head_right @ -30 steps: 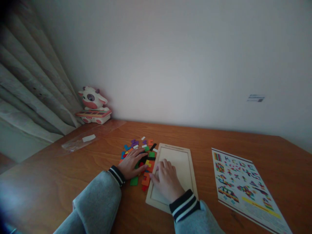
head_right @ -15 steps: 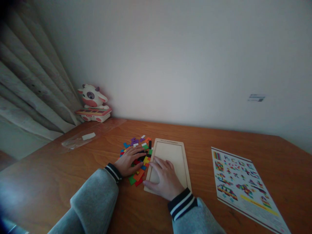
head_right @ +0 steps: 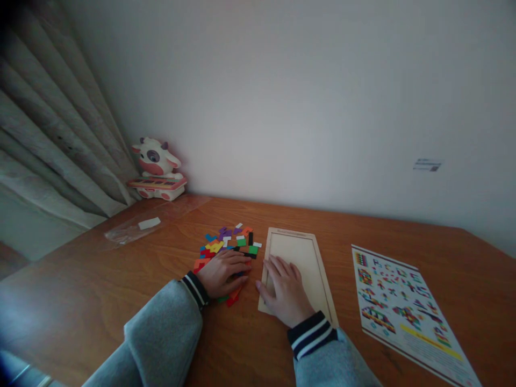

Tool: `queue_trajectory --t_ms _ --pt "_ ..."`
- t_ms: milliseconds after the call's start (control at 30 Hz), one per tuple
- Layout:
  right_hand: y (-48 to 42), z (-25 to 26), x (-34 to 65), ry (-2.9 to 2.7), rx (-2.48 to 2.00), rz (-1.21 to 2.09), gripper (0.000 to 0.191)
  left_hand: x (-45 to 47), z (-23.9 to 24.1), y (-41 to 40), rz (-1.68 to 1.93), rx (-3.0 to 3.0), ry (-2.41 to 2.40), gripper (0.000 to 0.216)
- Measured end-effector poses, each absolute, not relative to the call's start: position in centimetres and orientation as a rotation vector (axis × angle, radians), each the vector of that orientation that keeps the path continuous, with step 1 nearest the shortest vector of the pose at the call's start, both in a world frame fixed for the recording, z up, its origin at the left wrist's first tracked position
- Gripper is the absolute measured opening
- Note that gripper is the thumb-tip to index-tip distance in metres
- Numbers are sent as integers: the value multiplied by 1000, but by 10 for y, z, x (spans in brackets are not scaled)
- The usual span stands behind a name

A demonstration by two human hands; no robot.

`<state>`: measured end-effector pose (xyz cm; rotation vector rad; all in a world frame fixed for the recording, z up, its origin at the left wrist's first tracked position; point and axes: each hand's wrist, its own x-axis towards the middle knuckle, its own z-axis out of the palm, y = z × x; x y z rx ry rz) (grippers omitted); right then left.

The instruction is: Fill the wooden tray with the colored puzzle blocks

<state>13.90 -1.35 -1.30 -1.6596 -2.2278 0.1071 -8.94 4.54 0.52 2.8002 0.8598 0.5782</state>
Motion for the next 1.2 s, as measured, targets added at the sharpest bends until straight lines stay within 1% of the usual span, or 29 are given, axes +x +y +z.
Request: queue_trajectory --t_ms 100,233,333,567,700,900,1000,1100,1200 --pt "-18 -14 126 -2298 -1599 173 62 -93 2 50 630 2773 976 28" --pt "-30 -11 104 -2327 -1570 222 76 -96 0 52 692 2724 1062 34" --pt "-37 -7 93 -2320 -1585 265 79 -96 0 52 702 2719 1066 36" --pt "-39 -8 89 -2236 -1648 266 67 -95 -1 55 716 2700 1082 27" --pt "-38 -11 88 -2166 -1666 194 57 -96 -4 58 771 2691 1138 30" --pt "-39 -9 89 -2138 -1644 132 50 -97 -5 60 758 2616 1123 28" --pt "-38 -10 89 -2143 -1637 111 49 -97 -6 61 768 2600 1088 32" --pt "-38 -11 89 -2150 -1626 107 48 -97 -7 62 779 2642 1175 42" --pt "-38 -11 89 -2156 -1623 111 49 -97 -7 63 755 2642 1235 42"
